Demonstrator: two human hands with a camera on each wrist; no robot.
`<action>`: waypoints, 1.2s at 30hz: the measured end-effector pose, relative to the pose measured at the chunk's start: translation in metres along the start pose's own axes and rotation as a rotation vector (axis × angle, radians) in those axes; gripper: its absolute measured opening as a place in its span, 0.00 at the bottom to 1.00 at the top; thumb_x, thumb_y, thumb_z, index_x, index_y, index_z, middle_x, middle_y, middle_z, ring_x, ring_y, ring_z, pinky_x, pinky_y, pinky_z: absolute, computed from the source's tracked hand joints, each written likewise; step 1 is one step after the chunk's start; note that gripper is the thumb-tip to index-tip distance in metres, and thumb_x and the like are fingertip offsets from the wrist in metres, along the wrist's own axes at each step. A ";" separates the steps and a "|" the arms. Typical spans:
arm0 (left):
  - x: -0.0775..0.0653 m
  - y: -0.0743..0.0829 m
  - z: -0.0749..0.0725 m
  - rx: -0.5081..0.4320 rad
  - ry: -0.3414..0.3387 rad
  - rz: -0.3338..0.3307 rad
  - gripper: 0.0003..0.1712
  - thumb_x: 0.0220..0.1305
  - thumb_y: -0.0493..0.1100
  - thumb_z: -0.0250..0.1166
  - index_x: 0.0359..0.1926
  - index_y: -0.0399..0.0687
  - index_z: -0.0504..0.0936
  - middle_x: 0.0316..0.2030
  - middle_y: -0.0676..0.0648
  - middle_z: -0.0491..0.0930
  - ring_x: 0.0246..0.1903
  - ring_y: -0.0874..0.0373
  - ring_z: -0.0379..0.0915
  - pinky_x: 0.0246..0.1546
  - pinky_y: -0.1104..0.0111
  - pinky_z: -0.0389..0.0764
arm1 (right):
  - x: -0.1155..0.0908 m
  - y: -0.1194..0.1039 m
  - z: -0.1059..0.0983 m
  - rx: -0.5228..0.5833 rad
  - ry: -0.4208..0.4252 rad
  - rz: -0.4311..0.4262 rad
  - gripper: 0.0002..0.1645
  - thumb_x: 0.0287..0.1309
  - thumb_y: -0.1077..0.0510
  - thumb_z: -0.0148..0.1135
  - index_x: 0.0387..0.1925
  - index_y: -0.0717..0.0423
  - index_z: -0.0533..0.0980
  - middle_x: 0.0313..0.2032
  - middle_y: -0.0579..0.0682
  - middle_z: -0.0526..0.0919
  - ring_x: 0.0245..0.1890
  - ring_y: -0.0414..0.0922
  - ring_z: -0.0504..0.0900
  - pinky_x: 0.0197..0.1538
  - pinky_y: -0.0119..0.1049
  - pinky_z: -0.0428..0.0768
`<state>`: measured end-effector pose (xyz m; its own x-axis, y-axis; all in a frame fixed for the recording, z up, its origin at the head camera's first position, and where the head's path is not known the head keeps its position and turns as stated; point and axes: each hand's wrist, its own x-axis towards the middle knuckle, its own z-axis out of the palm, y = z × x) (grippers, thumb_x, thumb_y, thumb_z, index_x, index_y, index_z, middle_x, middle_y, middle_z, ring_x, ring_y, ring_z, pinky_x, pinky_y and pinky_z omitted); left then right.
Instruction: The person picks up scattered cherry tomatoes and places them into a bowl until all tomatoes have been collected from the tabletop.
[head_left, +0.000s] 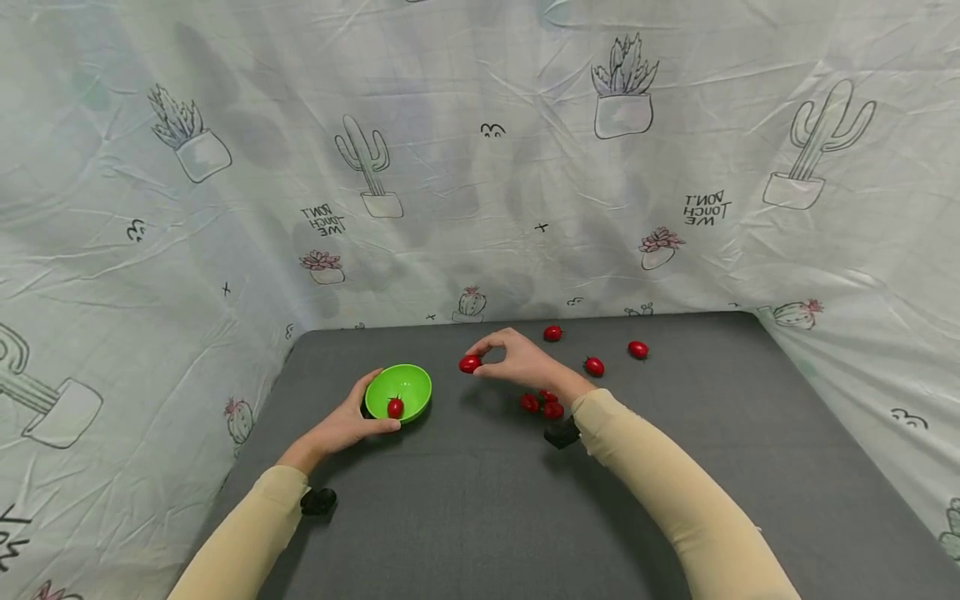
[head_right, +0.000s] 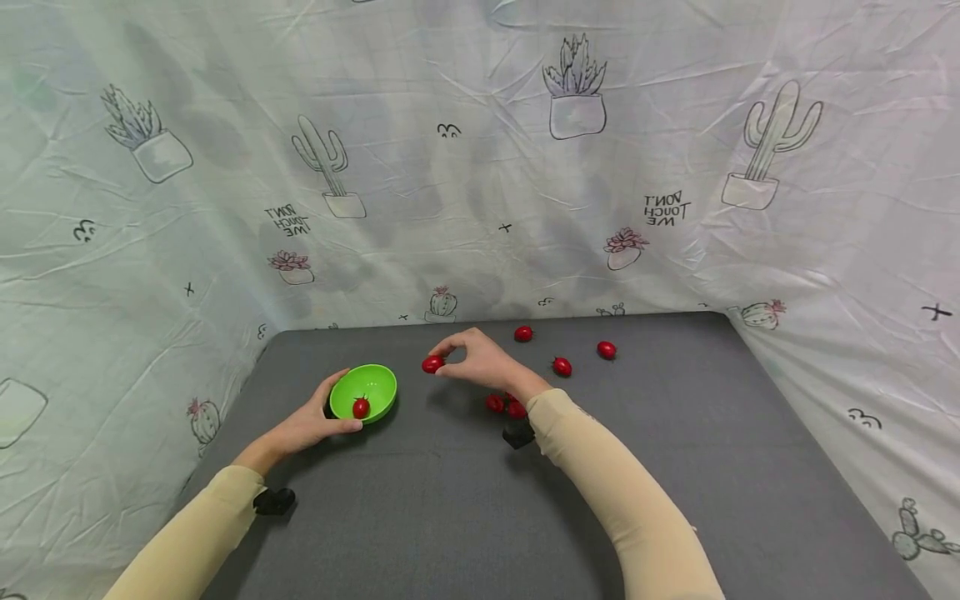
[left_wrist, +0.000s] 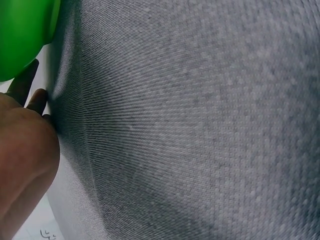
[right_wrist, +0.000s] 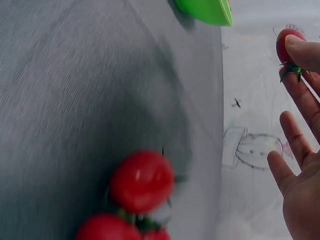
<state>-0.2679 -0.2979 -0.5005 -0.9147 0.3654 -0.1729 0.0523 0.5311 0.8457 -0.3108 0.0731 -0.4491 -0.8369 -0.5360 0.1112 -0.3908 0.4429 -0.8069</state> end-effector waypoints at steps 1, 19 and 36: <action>0.000 0.000 0.000 0.001 0.001 -0.001 0.65 0.61 0.53 0.76 0.82 0.58 0.38 0.78 0.35 0.44 0.75 0.37 0.44 0.68 0.37 0.53 | 0.002 -0.001 0.002 0.005 -0.005 -0.005 0.17 0.64 0.49 0.72 0.54 0.38 0.84 0.53 0.37 0.81 0.62 0.45 0.68 0.65 0.55 0.68; 0.001 0.001 0.000 -0.003 -0.005 -0.024 0.65 0.62 0.54 0.75 0.82 0.55 0.37 0.78 0.36 0.43 0.74 0.38 0.45 0.69 0.37 0.52 | 0.037 -0.026 0.045 -0.030 -0.083 -0.062 0.17 0.66 0.50 0.70 0.55 0.40 0.84 0.53 0.35 0.82 0.59 0.41 0.68 0.61 0.47 0.68; 0.000 -0.004 0.002 0.005 -0.017 -0.023 0.64 0.63 0.56 0.74 0.82 0.56 0.36 0.78 0.37 0.43 0.73 0.40 0.47 0.69 0.40 0.54 | 0.054 -0.037 0.077 -0.115 -0.067 -0.012 0.17 0.66 0.48 0.69 0.56 0.40 0.84 0.49 0.33 0.83 0.60 0.43 0.69 0.61 0.47 0.70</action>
<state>-0.2678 -0.2986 -0.5051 -0.9086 0.3664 -0.2007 0.0338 0.5433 0.8388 -0.3118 -0.0271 -0.4579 -0.8059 -0.5869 0.0784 -0.4454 0.5137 -0.7333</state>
